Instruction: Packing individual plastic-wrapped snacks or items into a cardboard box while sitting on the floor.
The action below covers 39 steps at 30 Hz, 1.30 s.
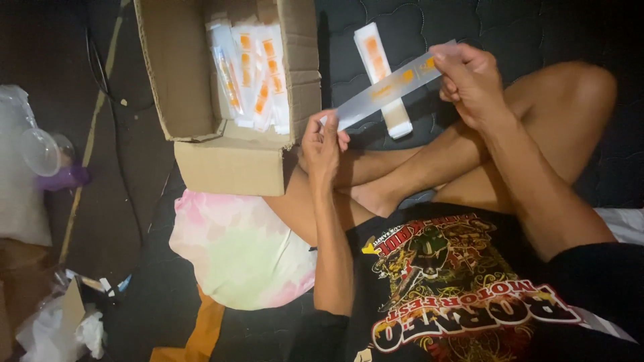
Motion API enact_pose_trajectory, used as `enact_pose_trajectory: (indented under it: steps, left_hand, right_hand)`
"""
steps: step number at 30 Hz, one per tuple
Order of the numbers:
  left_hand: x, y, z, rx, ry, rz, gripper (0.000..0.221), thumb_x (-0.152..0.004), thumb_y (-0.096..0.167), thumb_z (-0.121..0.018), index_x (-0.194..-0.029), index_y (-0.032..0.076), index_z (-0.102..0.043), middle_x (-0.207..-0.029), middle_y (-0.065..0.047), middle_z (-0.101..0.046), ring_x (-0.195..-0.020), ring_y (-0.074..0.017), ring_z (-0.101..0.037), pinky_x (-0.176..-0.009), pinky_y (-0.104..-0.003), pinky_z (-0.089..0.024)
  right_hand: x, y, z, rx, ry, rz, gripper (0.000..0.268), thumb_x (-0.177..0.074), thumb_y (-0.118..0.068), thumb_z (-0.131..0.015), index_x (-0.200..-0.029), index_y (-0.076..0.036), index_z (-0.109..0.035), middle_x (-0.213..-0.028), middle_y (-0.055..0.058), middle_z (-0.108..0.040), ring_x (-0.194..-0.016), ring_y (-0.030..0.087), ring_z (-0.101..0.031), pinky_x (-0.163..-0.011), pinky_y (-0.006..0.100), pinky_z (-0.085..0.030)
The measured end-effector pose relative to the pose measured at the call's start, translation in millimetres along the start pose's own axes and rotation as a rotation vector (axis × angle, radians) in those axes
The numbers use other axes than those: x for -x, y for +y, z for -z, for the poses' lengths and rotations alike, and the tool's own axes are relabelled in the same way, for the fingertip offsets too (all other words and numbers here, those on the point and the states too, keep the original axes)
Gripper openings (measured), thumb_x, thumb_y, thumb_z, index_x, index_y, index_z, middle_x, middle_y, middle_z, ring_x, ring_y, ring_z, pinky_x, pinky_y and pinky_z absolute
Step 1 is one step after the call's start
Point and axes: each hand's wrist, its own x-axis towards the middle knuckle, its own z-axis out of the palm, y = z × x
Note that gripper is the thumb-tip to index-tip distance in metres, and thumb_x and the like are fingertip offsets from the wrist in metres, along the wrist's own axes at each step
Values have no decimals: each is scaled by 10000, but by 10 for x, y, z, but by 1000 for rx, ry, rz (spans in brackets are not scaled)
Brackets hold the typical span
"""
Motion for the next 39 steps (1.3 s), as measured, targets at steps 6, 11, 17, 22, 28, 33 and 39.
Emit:
enact_pose_trajectory:
  steps: [6, 11, 17, 22, 28, 33, 39]
  left_hand:
    - [98, 218, 106, -62, -58, -65, 353, -999, 377, -637, -1195, 100, -734, -1060, -76, -737, -914, -139, -691, -703, -247, -601]
    - [109, 121, 235, -149, -142, -152, 330, -1045, 326, -578, -1189, 83, -749, -1273, -58, -668, -1160, -162, -637, -896, -313, -632]
    - [73, 476, -70, -627, -187, -284, 551, -1010, 475, -595, -1483, 203, -515, -1674, -150, -308, -1565, -317, -307, -1245, -495, -308]
    - [-84, 654, -561, -614, -369, -305, 773, -973, 634, -540, -1596, 220, -346, -1712, -123, -311, -1629, -338, -191, -1298, -587, -148]
    - [-88, 329, -521, -319, -472, -211, 334, -1026, 381, -574, -1152, 145, -774, -1079, -12, -800, -991, -101, -707, -841, -259, -521]
    - [48, 142, -139, -169, -438, 91, 269, -980, 272, -654, -1080, 55, -780, -881, -119, -809, -481, -117, -628, -460, -200, -548]
    - [167, 308, 41, -255, -347, 81, 333, -965, 360, -639, -1099, 86, -773, -921, -110, -818, -533, -94, -669, -599, -228, -571]
  right_hand:
    - [0, -88, 175, -198, -125, -79, 292, -988, -402, -751, -895, -146, -643, -814, -5, -627, -709, 127, -639, -597, 252, -543]
    - [-21, -101, 141, 208, -102, 170, 416, -1028, -116, -711, -1400, -66, -529, -982, 55, -661, -777, 101, -673, -574, 179, -551]
    - [152, -324, -101, 576, -144, 230, 143, -1066, -150, -684, -1200, -98, -692, -1002, 56, -743, -833, 102, -677, -802, 225, -538]
    - [317, -425, -332, 792, -408, 687, 201, -1117, -141, -629, -1164, 4, -760, -1088, 150, -715, -975, 231, -668, -868, 331, -490]
    - [232, -377, -177, 766, -224, 544, 176, -1129, -157, -650, -1144, -37, -778, -1003, 62, -682, -878, 145, -575, -774, 293, -417]
    - [-70, -276, 235, 652, 23, 450, 156, -1222, -219, -688, -1175, -108, -786, -788, -90, -496, -714, 25, -391, -622, 248, -295]
    - [59, -232, -9, 455, -41, 320, 232, -1125, -321, -682, -1190, -107, -744, -698, -73, -472, -578, 20, -390, -502, 202, -287]
